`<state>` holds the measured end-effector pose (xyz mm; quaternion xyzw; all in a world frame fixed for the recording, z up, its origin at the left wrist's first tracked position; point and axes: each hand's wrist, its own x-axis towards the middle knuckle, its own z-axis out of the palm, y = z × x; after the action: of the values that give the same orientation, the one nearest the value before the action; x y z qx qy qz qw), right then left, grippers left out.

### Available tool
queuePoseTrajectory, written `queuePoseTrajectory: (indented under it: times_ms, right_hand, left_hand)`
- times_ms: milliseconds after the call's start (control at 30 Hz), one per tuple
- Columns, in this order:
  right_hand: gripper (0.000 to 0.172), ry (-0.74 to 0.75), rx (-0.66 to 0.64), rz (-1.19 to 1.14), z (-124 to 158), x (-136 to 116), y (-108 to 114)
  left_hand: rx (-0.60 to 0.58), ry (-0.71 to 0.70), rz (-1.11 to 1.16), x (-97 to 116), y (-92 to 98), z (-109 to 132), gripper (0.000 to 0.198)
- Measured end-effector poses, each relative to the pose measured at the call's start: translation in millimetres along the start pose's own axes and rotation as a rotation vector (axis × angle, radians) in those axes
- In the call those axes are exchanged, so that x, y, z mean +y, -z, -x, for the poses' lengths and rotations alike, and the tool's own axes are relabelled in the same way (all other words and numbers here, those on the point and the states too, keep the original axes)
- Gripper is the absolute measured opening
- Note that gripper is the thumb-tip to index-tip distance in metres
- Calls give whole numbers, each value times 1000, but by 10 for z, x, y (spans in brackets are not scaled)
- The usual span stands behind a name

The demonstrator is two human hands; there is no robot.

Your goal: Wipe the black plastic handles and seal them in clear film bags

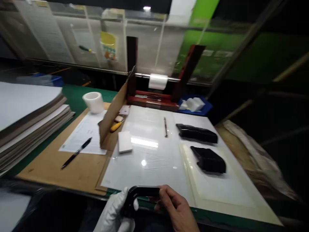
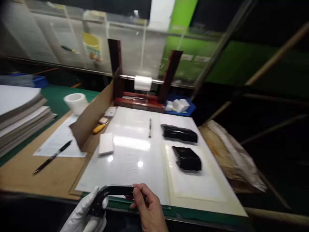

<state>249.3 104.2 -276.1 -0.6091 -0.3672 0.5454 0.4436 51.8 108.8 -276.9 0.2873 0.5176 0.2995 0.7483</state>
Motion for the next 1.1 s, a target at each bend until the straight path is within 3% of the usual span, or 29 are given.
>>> queuePoseTrajectory:
  times_ms: [67, 167, 367, 467, 533, 633, 767, 867, 967, 1033, 1100]
  right_hand:
    - [55, -89, -73, -16, 22, -43, -199]
    - [52, -137, -153, 23, -31, -85, -362]
    - [50, -206, -275, 8, -190, -45, -537]
    - [49, -172, -367, 51, -225, -45, -592]
    - [47, -102, -406, 126, -297, -114, -630]
    - [46, 187, -441, 374, -583, -335, -777]
    - [58, 479, -231, 590, -1162, -609, -1214]
    - [53, 548, -151, 677, -1391, -591, -1473]
    - [34, 549, -155, 729, -1292, -418, -1323]
    - [30, 501, -114, 733, -1093, -322, -995]
    - [35, 484, 6, 689, -826, -293, -627]
  left_hand:
    - [21, 4, 72, -13, 180, 99, 59]
    - [32, -5, 157, -13, 294, 154, 70]
    - [61, -60, 253, 76, 364, 302, 70]
    - [189, -120, 149, 90, 471, 361, 65]
    - [264, -206, 0, 56, 580, 366, 55]
    - [405, -326, -140, -12, 732, 329, 40]
    - [656, -383, -151, 46, 770, 243, 52]
    - [697, -482, -238, 162, 673, 145, 48]
    - [622, -669, -349, 189, 533, 1, 29]
    - [587, -794, -421, 147, 427, -109, 22]
    - [584, -894, -497, 89, 307, -205, 23]
